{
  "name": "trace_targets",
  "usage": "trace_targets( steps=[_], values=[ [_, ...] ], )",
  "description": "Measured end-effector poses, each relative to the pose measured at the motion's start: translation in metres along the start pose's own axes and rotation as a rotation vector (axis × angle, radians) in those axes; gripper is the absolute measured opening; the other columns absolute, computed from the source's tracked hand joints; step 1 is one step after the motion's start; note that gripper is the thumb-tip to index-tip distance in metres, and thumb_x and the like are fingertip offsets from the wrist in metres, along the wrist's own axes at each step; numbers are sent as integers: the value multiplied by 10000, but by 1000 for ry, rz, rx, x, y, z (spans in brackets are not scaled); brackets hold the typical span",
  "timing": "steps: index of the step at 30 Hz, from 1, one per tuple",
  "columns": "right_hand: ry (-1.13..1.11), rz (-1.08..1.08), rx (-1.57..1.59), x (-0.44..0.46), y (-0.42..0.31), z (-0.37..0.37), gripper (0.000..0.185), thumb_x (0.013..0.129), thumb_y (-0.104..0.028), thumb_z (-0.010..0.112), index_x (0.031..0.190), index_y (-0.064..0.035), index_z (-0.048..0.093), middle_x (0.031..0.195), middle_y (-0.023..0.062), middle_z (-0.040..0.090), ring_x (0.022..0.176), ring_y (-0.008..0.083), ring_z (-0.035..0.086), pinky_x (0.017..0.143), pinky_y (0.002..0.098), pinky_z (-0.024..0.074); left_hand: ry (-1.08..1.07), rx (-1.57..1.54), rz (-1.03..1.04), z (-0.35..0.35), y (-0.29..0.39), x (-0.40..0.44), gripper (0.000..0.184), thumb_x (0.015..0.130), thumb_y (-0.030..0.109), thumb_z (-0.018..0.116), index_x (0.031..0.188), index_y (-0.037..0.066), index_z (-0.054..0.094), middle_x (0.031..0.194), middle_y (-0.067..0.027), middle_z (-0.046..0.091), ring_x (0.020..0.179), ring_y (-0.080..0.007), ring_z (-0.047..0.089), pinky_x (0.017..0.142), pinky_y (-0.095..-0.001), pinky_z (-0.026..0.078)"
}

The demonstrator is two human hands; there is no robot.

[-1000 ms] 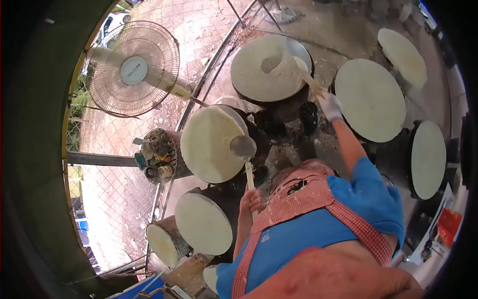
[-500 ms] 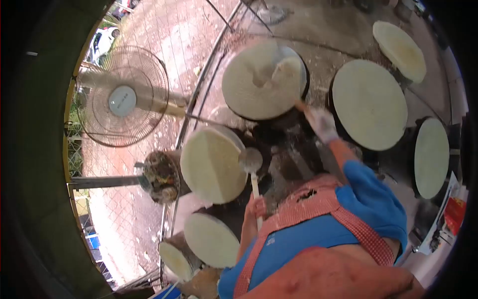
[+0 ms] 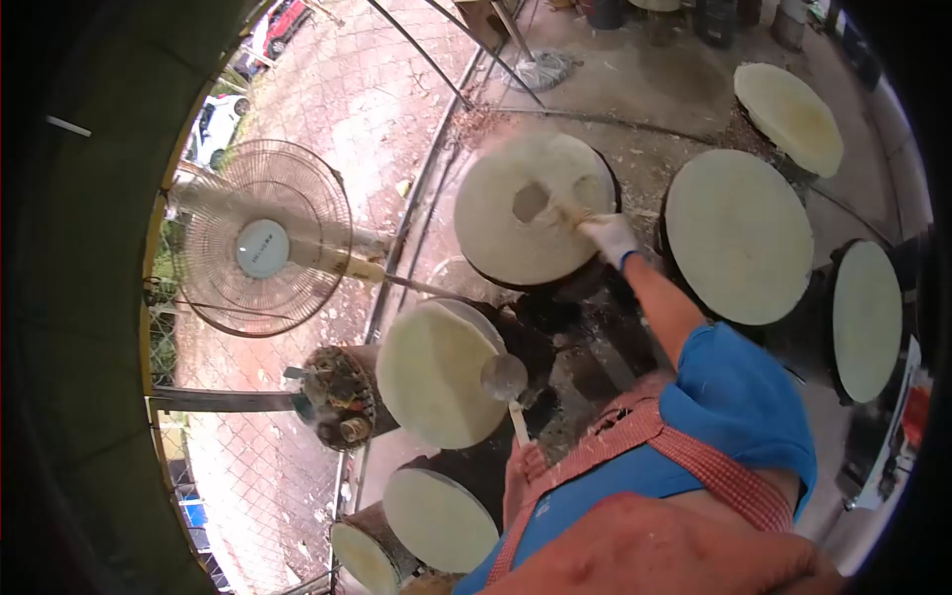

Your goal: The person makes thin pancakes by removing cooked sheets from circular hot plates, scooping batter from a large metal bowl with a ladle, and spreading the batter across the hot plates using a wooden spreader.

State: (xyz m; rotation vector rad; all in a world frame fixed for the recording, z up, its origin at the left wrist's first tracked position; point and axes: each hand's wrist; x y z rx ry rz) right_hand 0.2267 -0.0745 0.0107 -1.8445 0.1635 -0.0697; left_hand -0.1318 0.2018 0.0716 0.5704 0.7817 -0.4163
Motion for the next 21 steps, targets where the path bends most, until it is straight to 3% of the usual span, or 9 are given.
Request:
trace_targets(
  steps=[4,5,7,9,10,14,17,20,21],
  values=[
    [-144,-151,-363,-39,-40,-27,255,726,-247,536,893,-98,658,842,123,635,824,302,594,736,362,465,42,-131,-61,-6,6,-9,432,860,40,426,1208,259,294,542,40,271,375,-42,260,298,-156,197],
    [69,-734,-576,-23,1,-43,199,745,-199,551,861,-72,651,809,112,647,784,271,613,692,339,473,26,-138,-35,-14,8,-16,402,860,45,432,1189,240,305,538,38,274,369,-41,254,293,-162,192],
    [79,307,476,-40,-9,-57,176,754,-177,588,837,-34,648,777,84,650,712,203,614,627,310,472,-7,-137,-3,-19,12,-12,373,861,50,438,1170,220,315,535,37,277,363,-41,248,288,-167,188],
    [-14,476,511,-66,7,-25,173,762,-183,618,910,-95,628,606,8,551,417,63,436,352,243,320,72,-288,-39,-23,13,-10,108,870,86,445,948,160,434,513,38,277,347,-46,241,278,-176,184],
    [-36,415,487,-79,3,-10,199,750,-199,631,919,-95,635,577,-1,533,409,66,425,348,243,309,121,-331,-139,-19,17,-5,197,890,155,434,698,118,408,496,40,273,331,-52,234,270,-181,192],
    [-120,127,184,-91,12,-17,235,759,-227,624,937,-76,646,532,-18,508,389,66,409,344,240,306,-234,-474,-229,-22,19,-4,293,924,189,379,653,81,362,545,28,287,407,-56,253,331,-203,217],
    [4,493,477,-78,0,-52,249,776,-226,611,983,-90,634,524,-8,494,368,68,401,318,231,295,61,-381,-140,2,20,-14,357,912,249,400,589,107,344,478,28,276,316,-68,230,262,-201,206],
    [-88,383,477,-106,1,-11,275,754,-224,642,994,-91,622,502,-11,468,352,73,387,303,240,281,57,-438,-151,-2,20,-7,350,917,260,386,606,101,358,500,12,304,338,-72,256,264,-199,216],
    [-170,490,487,-116,3,-9,249,765,-203,632,986,-89,632,553,-15,508,397,56,404,341,224,305,33,-473,-165,-8,17,0,350,917,261,381,607,101,359,507,8,312,347,-73,267,264,-201,219]
  ],
)
Point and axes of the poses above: each hand's wrist, its own x-axis towards the middle knuckle, its own z-axis out of the palm, y = z × x
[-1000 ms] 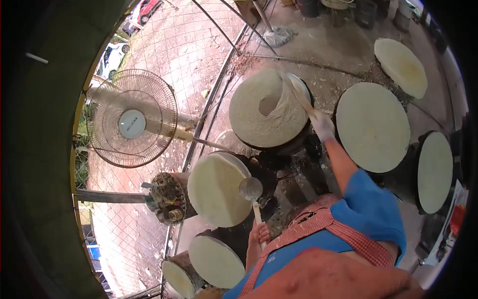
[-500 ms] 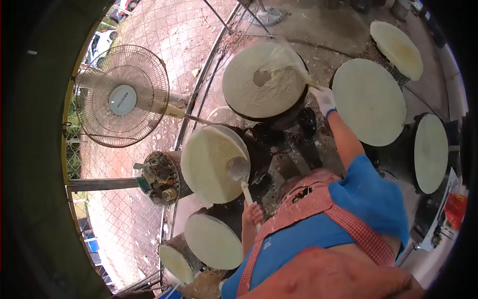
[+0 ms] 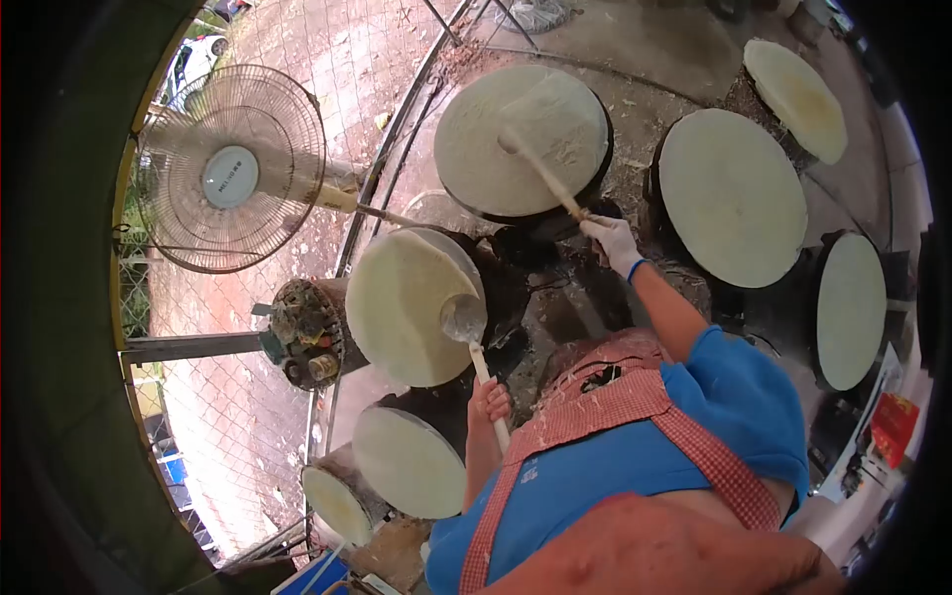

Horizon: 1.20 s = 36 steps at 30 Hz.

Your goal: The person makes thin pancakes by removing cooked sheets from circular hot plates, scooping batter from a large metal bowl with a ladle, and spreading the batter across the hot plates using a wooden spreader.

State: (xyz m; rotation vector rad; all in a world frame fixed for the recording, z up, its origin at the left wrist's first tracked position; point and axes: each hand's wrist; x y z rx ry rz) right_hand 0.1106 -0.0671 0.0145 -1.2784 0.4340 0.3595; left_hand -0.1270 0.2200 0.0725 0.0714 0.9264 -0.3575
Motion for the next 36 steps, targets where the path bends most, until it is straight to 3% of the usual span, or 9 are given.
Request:
trace_targets(
  steps=[6,10,14,18,22,26,30,34,36],
  values=[
    [133,-509,-466,45,-59,-48,278,781,-225,575,956,-17,628,773,85,647,688,139,591,661,270,450,-114,47,26,-5,2,11,221,889,97,404,1024,272,390,543,13,310,366,-54,285,271,-166,234],
    [407,-675,-1203,119,-97,-45,231,815,-272,517,980,-141,610,724,132,624,673,291,604,602,362,463,-133,38,4,15,6,24,78,888,119,418,817,149,410,536,18,307,358,-54,277,263,-181,229],
    [92,-967,-1533,100,-89,-52,215,781,-317,566,954,-201,616,639,138,584,567,325,572,520,417,457,19,241,49,34,34,59,348,871,217,471,571,145,310,462,46,244,332,-58,234,266,-208,191],
    [172,-904,-1266,128,-61,-109,202,781,-347,572,913,-209,638,596,129,558,552,308,572,502,416,453,-271,640,327,96,47,90,381,878,272,452,550,139,310,458,38,274,334,-72,275,279,-198,231],
    [198,-952,-1461,67,-55,-90,217,798,-358,556,904,-187,638,608,133,559,549,311,571,497,416,449,-232,5,-85,160,72,138,233,833,86,502,656,107,351,502,34,298,351,-62,281,279,-202,243],
    [348,-893,-1383,43,-61,-102,193,796,-331,564,897,-181,633,605,134,551,530,317,560,473,411,443,-166,209,161,206,52,159,199,805,5,473,836,128,320,531,15,298,371,-69,290,283,-192,238],
    [345,-927,-1603,1,-20,-82,163,785,-289,586,868,-160,641,590,139,547,522,311,559,471,410,450,-40,524,527,221,8,192,189,800,7,445,813,117,292,545,-4,307,373,-93,284,314,-222,270],
    [204,-848,-1358,-23,7,-43,234,783,-310,594,916,-123,642,679,129,583,601,296,572,542,379,456,-61,239,113,224,-9,181,133,839,85,454,834,89,321,475,-19,283,360,-120,301,319,-260,267],
    [188,-898,-1324,-58,-17,-35,178,785,-219,614,912,-98,649,664,122,584,607,283,571,543,333,454,-326,364,365,176,-12,126,164,846,128,500,895,96,347,435,-14,270,339,-122,303,306,-267,264]
  ],
)
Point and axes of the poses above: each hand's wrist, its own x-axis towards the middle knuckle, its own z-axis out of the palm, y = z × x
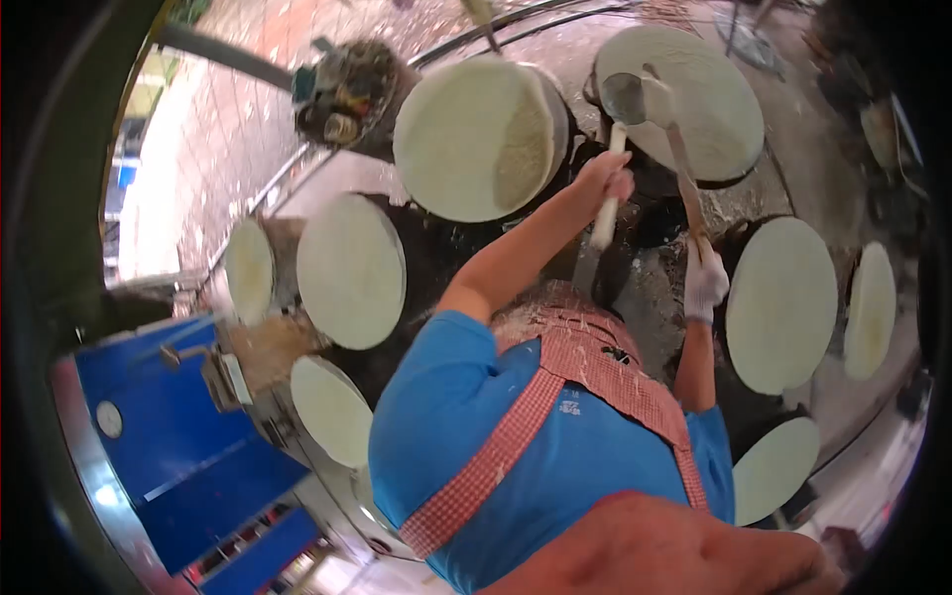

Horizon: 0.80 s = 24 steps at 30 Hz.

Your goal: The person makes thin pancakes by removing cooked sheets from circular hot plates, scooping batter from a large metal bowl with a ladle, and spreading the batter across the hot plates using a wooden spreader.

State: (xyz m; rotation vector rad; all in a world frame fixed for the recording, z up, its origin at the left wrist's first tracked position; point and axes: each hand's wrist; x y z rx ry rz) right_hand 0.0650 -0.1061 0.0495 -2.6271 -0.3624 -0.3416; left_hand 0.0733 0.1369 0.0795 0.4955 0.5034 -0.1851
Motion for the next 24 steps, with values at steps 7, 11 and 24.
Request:
trace_targets(
  steps=[7,11,24],
  values=[
    [238,-508,33,-22,-8,-1,448,686,-101,707,1104,-119,547,630,67,552,509,222,540,442,328,421,78,-417,-328,-48,-2,-108,229,864,183,524,1059,190,404,558,22,312,361,-34,275,267,-168,230],
    [-63,-370,520,-13,-26,17,420,733,-67,669,1132,-32,543,963,128,624,718,189,624,642,301,500,-91,-651,-227,-54,2,-152,157,859,174,532,962,127,423,548,36,305,359,-17,266,264,-147,232],
    [-1081,483,1179,-34,-145,65,394,809,-153,575,1197,-118,518,553,-27,445,359,52,324,307,204,262,291,-544,338,-148,66,-170,212,825,55,481,858,95,276,570,-13,337,403,-89,327,347,-223,309]
  ],
)
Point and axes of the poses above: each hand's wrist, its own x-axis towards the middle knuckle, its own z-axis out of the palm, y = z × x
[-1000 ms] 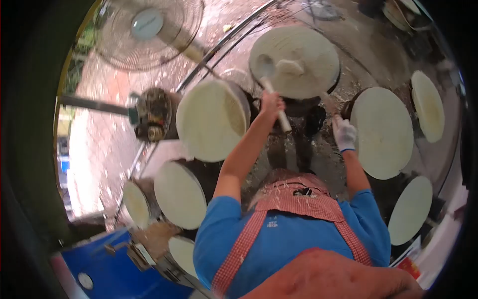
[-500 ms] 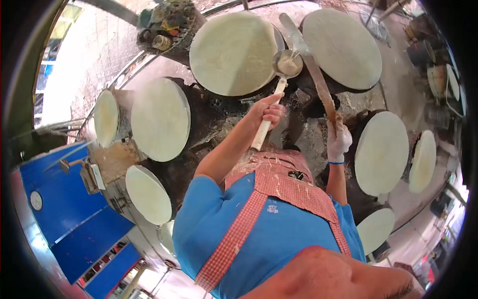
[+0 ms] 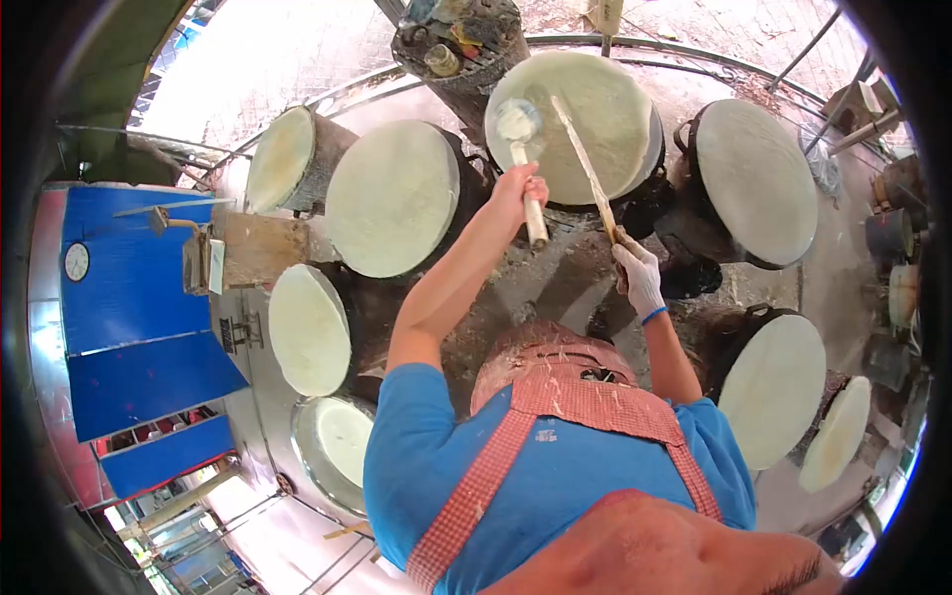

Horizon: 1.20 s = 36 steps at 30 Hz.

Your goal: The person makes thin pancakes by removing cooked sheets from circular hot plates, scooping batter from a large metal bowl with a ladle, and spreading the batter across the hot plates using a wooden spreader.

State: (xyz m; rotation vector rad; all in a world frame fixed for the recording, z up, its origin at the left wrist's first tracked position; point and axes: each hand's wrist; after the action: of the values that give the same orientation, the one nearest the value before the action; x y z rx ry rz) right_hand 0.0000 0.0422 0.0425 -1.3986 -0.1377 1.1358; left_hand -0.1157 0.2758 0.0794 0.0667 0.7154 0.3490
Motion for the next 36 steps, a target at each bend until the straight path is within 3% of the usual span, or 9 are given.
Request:
trace_targets(
  steps=[5,7,10,15,21,22,27,30,36],
  values=[
    [240,-143,-555,7,15,41,366,787,-257,590,1121,-106,582,615,5,536,426,83,452,400,229,362,241,365,149,-5,10,37,268,828,49,466,970,183,283,626,-41,353,404,-103,321,332,-240,297],
    [273,-441,-623,14,43,53,375,778,-309,584,1093,-105,592,714,31,613,573,124,557,551,240,426,245,425,180,-14,15,35,274,838,63,454,993,225,296,624,-36,353,408,-103,328,338,-238,305],
    [227,-160,-619,-2,26,88,369,787,-284,565,1106,-99,575,924,158,634,852,216,615,736,254,432,210,362,132,-37,32,39,264,842,70,455,990,225,302,611,-33,347,410,-103,326,339,-237,300],
    [515,-517,-1434,11,38,84,255,811,-382,528,863,-162,646,599,134,580,534,304,583,511,403,463,205,357,140,-52,57,22,302,841,65,466,1026,218,284,571,-23,313,388,-102,297,333,-236,271],
    [426,-296,-901,5,47,106,348,798,-347,554,1063,-123,589,883,195,596,835,302,601,690,326,464,191,333,175,-59,59,6,309,842,57,460,1049,215,293,585,-20,326,396,-100,305,335,-233,269],
    [404,-132,-1028,4,43,124,329,802,-374,541,1045,-161,603,872,186,600,829,306,597,688,340,463,191,327,181,-61,60,5,314,840,55,462,1052,213,292,588,-23,330,398,-101,310,334,-232,273],
    [493,-360,-1460,27,39,109,295,803,-403,533,915,-150,634,680,164,600,613,329,592,527,424,457,217,236,154,-66,71,4,331,832,50,470,1054,213,287,588,-34,336,401,-104,326,330,-231,290],
    [522,-381,-1050,13,53,99,315,809,-410,519,964,-161,632,734,171,608,679,334,598,588,404,471,182,218,119,-67,74,5,336,831,49,469,1055,217,282,585,-36,335,401,-103,329,327,-227,290],
    [374,-378,-1236,22,61,140,301,807,-420,509,969,-196,627,718,169,607,652,334,597,596,418,468,207,178,125,-72,78,3,285,833,53,469,984,194,272,581,-28,326,395,-98,322,323,-221,284]
  ],
)
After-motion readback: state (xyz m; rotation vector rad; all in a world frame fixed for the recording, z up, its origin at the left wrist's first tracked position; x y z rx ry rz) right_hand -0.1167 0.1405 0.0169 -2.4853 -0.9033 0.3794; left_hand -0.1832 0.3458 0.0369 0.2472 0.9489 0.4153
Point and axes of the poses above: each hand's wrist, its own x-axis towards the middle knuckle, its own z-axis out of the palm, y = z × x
